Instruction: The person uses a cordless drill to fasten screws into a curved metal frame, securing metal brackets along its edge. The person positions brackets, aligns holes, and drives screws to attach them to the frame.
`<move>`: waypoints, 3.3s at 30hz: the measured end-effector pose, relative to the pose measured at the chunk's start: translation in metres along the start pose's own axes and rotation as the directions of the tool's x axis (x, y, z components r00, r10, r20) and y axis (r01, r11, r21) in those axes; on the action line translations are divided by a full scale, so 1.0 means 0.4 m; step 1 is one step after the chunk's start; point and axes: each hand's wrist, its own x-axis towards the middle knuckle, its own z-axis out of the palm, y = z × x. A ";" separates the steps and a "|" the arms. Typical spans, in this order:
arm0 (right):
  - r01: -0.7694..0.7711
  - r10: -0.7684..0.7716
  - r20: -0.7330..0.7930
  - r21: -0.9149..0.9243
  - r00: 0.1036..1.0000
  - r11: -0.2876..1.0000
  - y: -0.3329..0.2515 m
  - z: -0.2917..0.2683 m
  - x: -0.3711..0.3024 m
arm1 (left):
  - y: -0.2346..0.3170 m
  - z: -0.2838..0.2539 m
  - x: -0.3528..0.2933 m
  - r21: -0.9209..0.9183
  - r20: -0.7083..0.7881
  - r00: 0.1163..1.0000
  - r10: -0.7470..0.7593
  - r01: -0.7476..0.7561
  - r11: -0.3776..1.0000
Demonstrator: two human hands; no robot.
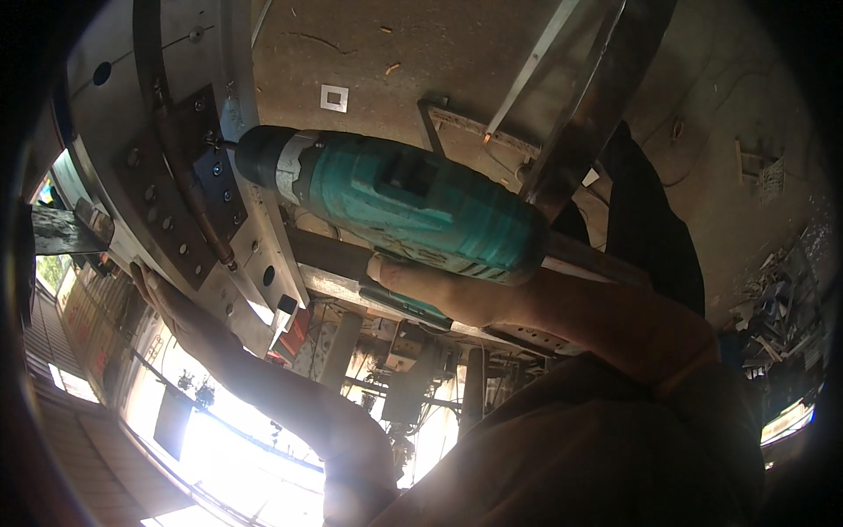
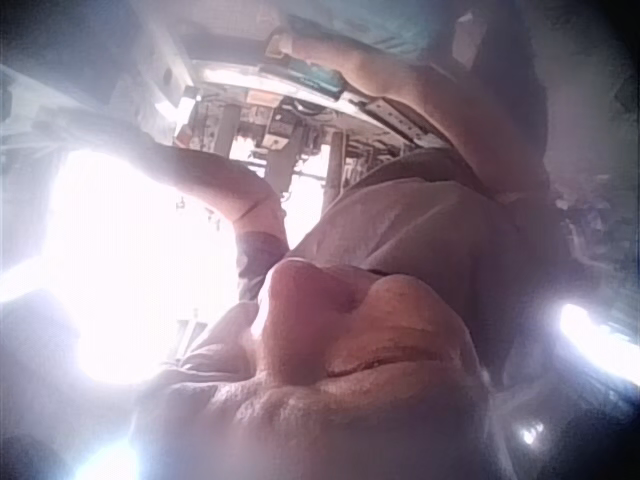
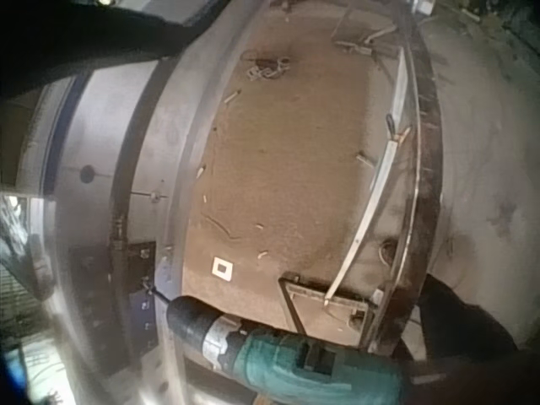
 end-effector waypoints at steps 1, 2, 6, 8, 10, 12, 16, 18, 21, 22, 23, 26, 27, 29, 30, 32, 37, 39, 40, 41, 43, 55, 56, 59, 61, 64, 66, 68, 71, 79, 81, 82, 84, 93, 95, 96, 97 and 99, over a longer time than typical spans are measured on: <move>-0.004 0.004 0.002 -0.004 1.000 1.000 -0.001 0.000 0.000 | 0.000 0.001 0.000 -0.012 -0.006 1.000 -0.012 0.012 1.000; -0.004 0.004 -0.002 -0.003 1.000 1.000 -0.001 0.001 0.000 | -0.001 0.000 0.000 -0.008 0.000 1.000 0.007 -0.007 1.000; 0.010 -0.010 -0.015 -0.003 1.000 1.000 0.003 0.007 0.000 | -0.002 0.001 0.001 -0.022 0.003 1.000 0.014 -0.014 1.000; 0.003 -0.003 -0.005 -0.011 1.000 1.000 0.007 0.008 -0.001 | -0.003 0.002 0.002 -0.034 0.005 1.000 0.013 -0.013 0.999; 0.048 -0.049 -0.024 -0.037 0.999 0.998 0.010 0.008 -0.002 | -0.004 0.002 0.003 -0.060 0.007 1.000 0.001 -0.001 0.998; 0.053 -0.054 -0.032 -0.036 0.998 0.998 0.013 0.008 -0.003 | -0.005 0.002 0.003 -0.045 0.006 1.000 0.006 -0.006 0.999; 0.095 -0.099 -0.075 -0.055 0.992 0.994 0.017 0.016 -0.003 | -0.007 0.004 0.003 -0.049 -0.002 1.000 0.011 -0.011 0.999; 0.141 -0.151 -0.102 -0.096 0.983 0.985 0.018 0.019 -0.003 | -0.008 0.004 0.004 -0.044 -0.002 1.000 0.027 -0.027 0.999; 0.147 -0.158 -0.084 -0.126 0.984 0.981 0.016 0.014 -0.003 | -0.009 0.003 0.002 -0.037 -0.008 1.000 0.014 -0.015 0.999; 0.121 -0.128 -0.066 -0.101 0.990 0.988 0.014 0.011 -0.004 | -0.009 0.002 0.001 -0.040 -0.011 1.000 -0.006 0.006 0.999; 0.097 -0.102 -0.053 -0.086 0.993 0.992 0.013 0.007 -0.004 | -0.009 0.002 0.002 -0.022 -0.006 1.000 0.015 -0.015 1.000; 0.051 -0.053 -0.032 -0.050 0.998 0.997 0.013 0.005 -0.007 | -0.006 0.002 0.001 -0.010 -0.003 1.000 0.021 -0.021 1.000; 0.055 -0.056 -0.035 -0.040 0.998 0.998 0.013 0.006 -0.008 | -0.005 0.002 0.000 -0.019 -0.006 1.000 0.010 -0.010 1.000; 0.090 -0.091 -0.058 -0.017 0.994 0.996 0.015 0.012 -0.007 | -0.004 0.004 -0.001 -0.031 -0.009 1.000 0.003 -0.003 1.000; 0.132 -0.135 -0.073 -0.041 0.988 0.990 0.017 0.015 -0.006 | -0.003 0.004 -0.001 -0.032 -0.008 1.000 0.006 -0.007 0.999; 0.127 -0.132 -0.083 -0.055 0.988 0.990 0.017 0.016 -0.006 | -0.002 0.005 -0.001 -0.032 -0.011 1.000 0.013 -0.014 0.999; 0.060 -0.065 -0.050 -0.092 0.997 0.994 0.007 0.005 -0.010 | -0.003 0.004 0.000 -0.042 0.001 1.000 0.027 -0.027 0.999; 0.011 -0.014 -0.031 -0.105 0.999 0.994 0.004 0.002 -0.010 | -0.005 0.004 0.002 -0.032 -0.001 0.999 0.034 -0.034 0.999; -0.010 0.008 -0.019 -0.106 1.000 0.994 0.005 0.000 -0.009 | -0.006 0.004 0.002 -0.058 -0.001 1.000 0.013 -0.013 0.998; -0.001 -0.002 -0.020 -0.116 1.000 0.993 0.006 0.002 -0.008 | -0.007 0.003 0.001 -0.029 -0.001 1.000 0.029 -0.029 0.999; 0.052 -0.058 -0.035 -0.144 0.998 0.988 0.011 0.007 -0.005 | -0.008 0.003 0.001 -0.036 -0.008 1.000 0.015 -0.016 0.999; 0.158 -0.174 -0.028 -0.299 0.984 0.941 0.012 -0.008 0.005 | -0.001 0.003 0.000 -0.012 -0.008 1.000 0.003 -0.003 1.000; 0.133 -0.145 -0.029 -0.264 0.989 0.955 0.012 -0.008 0.007 | -0.001 0.001 -0.001 0.001 -0.006 1.000 0.010 -0.010 1.000; 0.179 -0.202 -0.051 -0.292 0.978 0.939 0.015 -0.004 0.017 | -0.001 0.005 0.004 -0.007 -0.008 1.000 0.010 -0.010 1.000; 0.235 -0.253 -0.039 -0.254 0.967 0.938 0.012 -0.006 0.020 | 0.002 0.004 0.003 -0.014 -0.012 1.000 -0.014 0.014 1.000; 0.167 -0.176 -0.020 -0.216 0.984 0.962 -0.001 -0.010 0.018 | 0.009 0.006 -0.004 -0.014 -0.013 1.000 -0.022 0.022 1.000; 0.116 -0.120 -0.003 -0.241 0.993 0.964 -0.009 -0.013 0.018 | 0.013 0.008 -0.002 -0.022 -0.018 0.999 -0.029 0.028 0.999; 0.114 -0.117 0.001 -0.240 0.993 0.964 -0.012 -0.015 0.022 | 0.016 0.006 -0.001 -0.017 -0.014 0.999 -0.032 0.031 0.999; 0.102 -0.101 0.013 -0.202 0.995 0.974 -0.006 -0.017 0.027 | 0.016 0.006 -0.001 -0.014 -0.012 0.999 -0.043 0.043 0.999; 0.047 -0.044 0.053 -0.068 0.998 0.997 0.003 -0.021 0.038 | 0.014 0.005 0.004 -0.030 -0.012 0.999 -0.045 0.044 0.999; -0.014 0.023 0.083 -0.101 0.996 0.995 -0.006 -0.028 0.036 | 0.018 0.005 0.001 -0.011 -0.004 1.000 -0.022 0.022 1.000; -0.056 0.065 0.072 -0.124 0.995 0.991 -0.013 -0.027 0.031 | 0.022 0.005 0.000 -0.017 0.001 1.000 -0.026 0.026 1.000; -0.129 0.141 0.070 -0.150 0.988 0.980 -0.018 -0.025 0.030 | 0.027 0.010 0.002 -0.031 0.000 1.000 -0.031 0.031 0.999; -0.079 0.070 0.066 0.138 0.995 0.987 0.035 0.014 0.038 | 0.013 0.001 0.003 -0.055 0.034 0.997 -0.064 0.066 0.996; -0.050 0.048 0.020 0.154 0.999 0.987 0.040 0.026 0.039 | 0.001 0.001 0.010 -0.029 0.044 0.999 0.012 -0.011 1.000; -0.021 0.024 -0.015 0.180 1.000 0.983 0.041 0.029 0.040 | -0.006 0.001 0.013 -0.020 0.042 0.997 0.058 -0.057 0.998; -0.026 0.026 0.005 0.198 1.000 0.980 0.041 0.027 0.042 | -0.013 0.000 0.014 -0.008 0.038 0.994 0.100 -0.100 0.995; -0.068 0.059 0.053 0.196 0.997 0.978 0.035 0.021 0.045 | -0.025 -0.003 0.012 -0.052 0.025 1.000 -0.006 0.007 0.999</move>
